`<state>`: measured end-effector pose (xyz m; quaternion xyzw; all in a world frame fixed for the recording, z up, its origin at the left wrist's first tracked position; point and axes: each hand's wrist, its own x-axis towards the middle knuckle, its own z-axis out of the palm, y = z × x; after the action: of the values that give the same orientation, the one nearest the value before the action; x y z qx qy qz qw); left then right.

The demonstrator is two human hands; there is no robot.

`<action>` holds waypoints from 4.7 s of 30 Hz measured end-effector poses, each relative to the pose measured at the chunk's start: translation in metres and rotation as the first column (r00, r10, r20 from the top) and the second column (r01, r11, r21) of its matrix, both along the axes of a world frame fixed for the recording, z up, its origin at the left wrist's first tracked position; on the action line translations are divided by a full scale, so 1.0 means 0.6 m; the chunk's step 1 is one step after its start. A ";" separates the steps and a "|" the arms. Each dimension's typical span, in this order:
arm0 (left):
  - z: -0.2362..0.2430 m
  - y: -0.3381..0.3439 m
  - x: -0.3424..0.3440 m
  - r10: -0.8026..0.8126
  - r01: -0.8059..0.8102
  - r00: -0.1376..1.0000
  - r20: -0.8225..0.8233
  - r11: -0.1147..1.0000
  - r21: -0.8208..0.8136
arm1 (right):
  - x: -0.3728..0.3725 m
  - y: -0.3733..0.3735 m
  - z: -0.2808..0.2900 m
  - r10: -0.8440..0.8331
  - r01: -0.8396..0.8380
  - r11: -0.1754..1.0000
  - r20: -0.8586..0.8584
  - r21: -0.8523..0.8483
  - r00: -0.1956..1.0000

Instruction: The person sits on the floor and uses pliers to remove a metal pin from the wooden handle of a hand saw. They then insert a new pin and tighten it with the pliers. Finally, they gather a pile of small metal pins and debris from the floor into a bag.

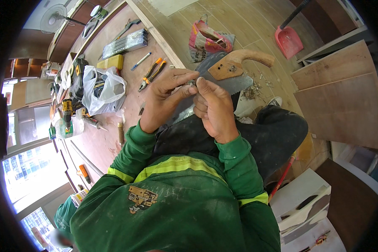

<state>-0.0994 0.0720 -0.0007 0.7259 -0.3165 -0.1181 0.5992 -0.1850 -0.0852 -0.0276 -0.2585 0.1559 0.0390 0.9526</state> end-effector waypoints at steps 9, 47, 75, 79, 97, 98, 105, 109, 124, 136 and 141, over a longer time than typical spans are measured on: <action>-0.006 0.004 -0.007 -0.004 0.001 0.994 -0.107 1.000 -0.028 | -0.007 0.003 -0.008 -0.075 0.076 0.984 0.012 -0.163 0.997; -0.026 0.033 0.010 0.094 -0.195 0.852 -0.515 0.970 -0.146 | -0.027 -0.033 0.012 0.005 -0.022 0.971 0.070 0.237 0.998; -0.094 -0.036 0.147 -0.049 0.089 0.962 -0.269 0.986 0.139 | -0.039 -0.108 -0.079 -0.521 0.126 0.370 -0.093 -0.920 0.848; -0.108 -0.044 0.150 -0.041 0.079 0.955 -0.293 0.990 0.118 | -0.028 -0.119 -0.094 -0.565 0.102 0.227 -0.045 -0.968 0.824; -0.085 -0.052 0.144 -0.207 0.286 0.822 -0.531 0.956 0.070 | -0.020 -0.141 -0.124 -0.263 0.252 0.957 -0.058 -0.145 0.963; -0.093 -0.052 0.145 -0.216 0.288 0.810 -0.545 0.956 0.050 | -0.019 -0.142 -0.126 -0.262 0.251 0.957 -0.064 -0.143 0.963; -0.136 -0.067 0.160 -0.230 0.278 0.774 -0.590 0.961 -0.010 | -0.020 -0.148 -0.146 -0.281 0.267 0.955 -0.097 -0.130 0.955; -0.145 -0.079 0.158 -0.237 0.294 0.791 -0.564 0.956 0.010 | -0.023 -0.151 -0.151 -0.268 0.254 0.958 -0.102 -0.137 0.958; -0.163 -0.085 0.187 -0.323 0.361 0.749 -0.578 0.931 -0.051 | -0.012 -0.149 -0.165 -0.268 0.253 0.960 -0.130 -0.121 0.954; -0.120 -0.095 0.152 -0.417 0.411 0.620 -0.665 0.894 -0.178 | -0.016 -0.143 -0.163 -0.344 0.323 0.934 -0.135 -0.155 0.929; -0.080 -0.080 0.098 -0.383 0.416 0.721 -0.578 0.906 -0.080 | -0.017 -0.144 -0.165 -0.331 0.299 0.936 -0.174 -0.186 0.927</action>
<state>-0.0408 0.0242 -0.0487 0.5852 -0.2637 -0.4689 0.6067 -0.1951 -0.1717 -0.1263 -0.2986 0.2942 -0.1011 0.9023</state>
